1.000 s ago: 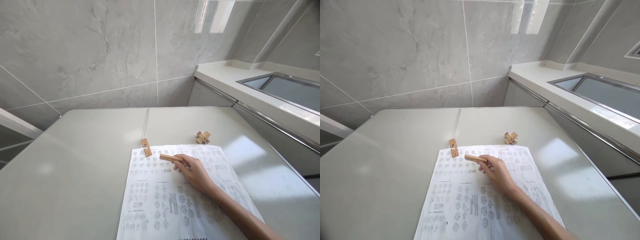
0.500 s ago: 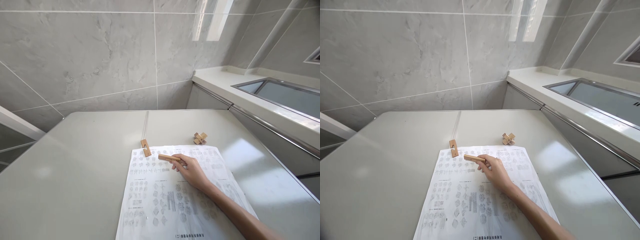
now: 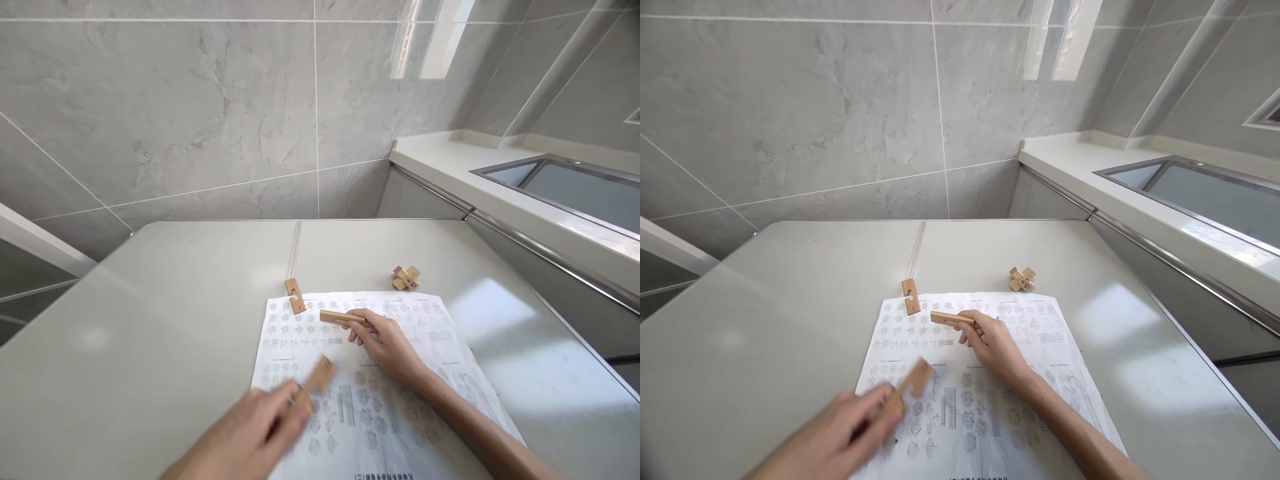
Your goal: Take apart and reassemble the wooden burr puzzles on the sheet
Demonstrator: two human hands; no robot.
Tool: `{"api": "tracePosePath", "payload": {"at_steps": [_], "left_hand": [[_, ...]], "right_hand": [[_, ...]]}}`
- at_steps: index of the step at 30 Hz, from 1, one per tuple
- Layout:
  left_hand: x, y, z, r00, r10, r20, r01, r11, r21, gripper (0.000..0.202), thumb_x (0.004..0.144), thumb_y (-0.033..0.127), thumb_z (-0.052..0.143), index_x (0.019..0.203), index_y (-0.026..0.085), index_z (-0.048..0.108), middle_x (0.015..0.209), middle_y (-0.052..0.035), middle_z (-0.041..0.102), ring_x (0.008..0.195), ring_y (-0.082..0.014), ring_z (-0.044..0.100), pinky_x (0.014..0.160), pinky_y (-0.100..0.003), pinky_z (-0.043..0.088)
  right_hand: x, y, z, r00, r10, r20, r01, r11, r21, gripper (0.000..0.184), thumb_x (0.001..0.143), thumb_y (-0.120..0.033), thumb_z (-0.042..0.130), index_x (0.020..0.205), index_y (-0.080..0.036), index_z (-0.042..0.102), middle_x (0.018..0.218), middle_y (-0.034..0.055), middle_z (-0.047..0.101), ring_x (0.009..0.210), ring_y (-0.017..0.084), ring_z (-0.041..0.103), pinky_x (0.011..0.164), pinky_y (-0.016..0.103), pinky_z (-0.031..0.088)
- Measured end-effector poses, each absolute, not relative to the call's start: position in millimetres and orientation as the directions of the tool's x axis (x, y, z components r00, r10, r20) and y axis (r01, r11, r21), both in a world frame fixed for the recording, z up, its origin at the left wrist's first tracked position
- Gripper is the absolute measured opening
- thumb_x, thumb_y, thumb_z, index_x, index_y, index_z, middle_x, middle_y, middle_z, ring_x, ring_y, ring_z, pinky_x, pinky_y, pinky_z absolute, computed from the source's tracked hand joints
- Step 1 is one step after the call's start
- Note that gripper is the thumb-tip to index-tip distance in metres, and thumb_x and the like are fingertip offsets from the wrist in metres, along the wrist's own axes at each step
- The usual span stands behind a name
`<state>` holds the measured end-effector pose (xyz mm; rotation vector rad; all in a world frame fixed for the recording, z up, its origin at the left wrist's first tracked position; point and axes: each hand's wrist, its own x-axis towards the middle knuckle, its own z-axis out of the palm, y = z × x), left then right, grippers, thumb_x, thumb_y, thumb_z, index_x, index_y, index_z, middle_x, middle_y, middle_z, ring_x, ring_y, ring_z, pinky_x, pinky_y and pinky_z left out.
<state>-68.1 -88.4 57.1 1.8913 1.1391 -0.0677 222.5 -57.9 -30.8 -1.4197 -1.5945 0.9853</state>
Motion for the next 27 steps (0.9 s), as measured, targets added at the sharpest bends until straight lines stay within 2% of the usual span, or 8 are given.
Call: {"api": "tracePosePath", "payload": {"at_steps": [2,3,5,9,14,18,21,27], "left_hand": [[-72,-65,58,0.366,0.838,-0.405,0.786,-0.045,0.616,0.049,0.109,0.063,0.037,0.090,0.025,0.060,0.065,0.0042,0.054,0.056,-0.0169,0.049,0.052,-0.028,0.033],[-75,-55,57,0.307,0.881,-0.360,0.790,-0.025,0.613,0.046,0.107,0.065,0.038,0.095,0.026,0.060,0.062,0.0055,0.050,0.054,-0.0172,0.046,0.052,-0.028,0.029],[-79,-39,54,0.225,0.932,-0.286,0.790,-0.002,0.614,0.043,0.105,0.065,0.040,0.117,0.028,0.059,0.060,0.0072,0.048,0.053,-0.0193,0.045,0.053,-0.028,0.027],[-83,-20,43,0.115,0.964,-0.240,0.782,0.061,0.620,0.063,0.103,0.065,0.038,0.152,0.026,0.035,0.059,0.0086,0.052,0.057,-0.0237,0.053,0.056,-0.029,0.036],[-77,-5,32,0.108,0.969,-0.221,0.801,0.047,0.596,0.064,0.104,0.061,0.036,0.156,0.022,0.029,0.054,0.0106,0.044,0.052,-0.0240,0.051,0.054,-0.029,0.032],[-69,5,24,0.160,0.967,-0.196,0.820,-0.019,0.572,0.060,0.106,0.055,0.036,0.154,0.018,0.031,0.056,0.0087,0.050,0.055,-0.0264,0.057,0.055,-0.030,0.033],[-65,9,19,0.191,0.964,-0.185,0.826,-0.056,0.561,0.058,0.108,0.050,0.033,0.154,0.016,0.031,0.060,0.0057,0.057,0.059,-0.0280,0.063,0.057,-0.031,0.036],[-62,14,15,0.221,0.959,-0.179,0.884,-0.119,0.452,0.047,0.108,0.041,0.033,0.149,0.017,0.035,0.068,0.0009,0.066,0.061,-0.0295,0.069,0.057,-0.031,0.038]], "right_hand": [[221,-58,-30,-0.082,0.996,0.037,0.371,0.065,-0.926,0.030,0.111,-0.043,0.048,0.117,-0.024,0.070,0.089,0.0045,0.079,0.080,0.022,0.073,0.076,0.036,0.058],[220,-58,-29,-0.077,0.997,0.032,0.350,0.057,-0.935,0.031,0.111,-0.045,0.047,0.119,-0.024,0.069,0.093,0.0053,0.080,0.080,0.022,0.074,0.076,0.036,0.059],[218,-57,-29,-0.062,0.998,0.022,0.319,0.041,-0.947,0.035,0.112,-0.047,0.045,0.126,-0.024,0.066,0.100,0.0070,0.081,0.079,0.022,0.074,0.073,0.035,0.059],[211,-49,-27,-0.013,0.999,-0.051,0.346,-0.044,-0.937,0.039,0.113,-0.045,0.036,0.132,-0.024,0.063,0.100,0.0061,0.081,0.069,0.019,0.072,0.068,0.035,0.059],[197,-35,-24,0.056,0.984,-0.171,0.245,-0.180,-0.953,0.041,0.113,-0.038,0.032,0.148,-0.022,0.047,0.111,0.0088,0.080,0.077,0.021,0.077,0.068,0.036,0.062],[179,-29,-18,0.009,0.976,-0.220,0.266,-0.214,-0.940,0.052,0.108,-0.037,0.047,0.157,-0.022,0.036,0.123,0.0136,0.076,0.088,0.024,0.079,0.066,0.037,0.064],[167,-26,-10,-0.071,0.972,-0.225,0.396,-0.180,-0.900,0.052,0.104,-0.031,0.053,0.154,-0.022,0.042,0.119,0.0129,0.076,0.087,0.024,0.079,0.067,0.037,0.065],[150,-15,-1,-0.126,0.979,-0.159,0.450,-0.086,-0.889,0.037,0.100,-0.023,0.058,0.137,-0.022,0.057,0.142,0.0156,0.064,0.098,0.023,0.078,0.084,0.040,0.065]]}}
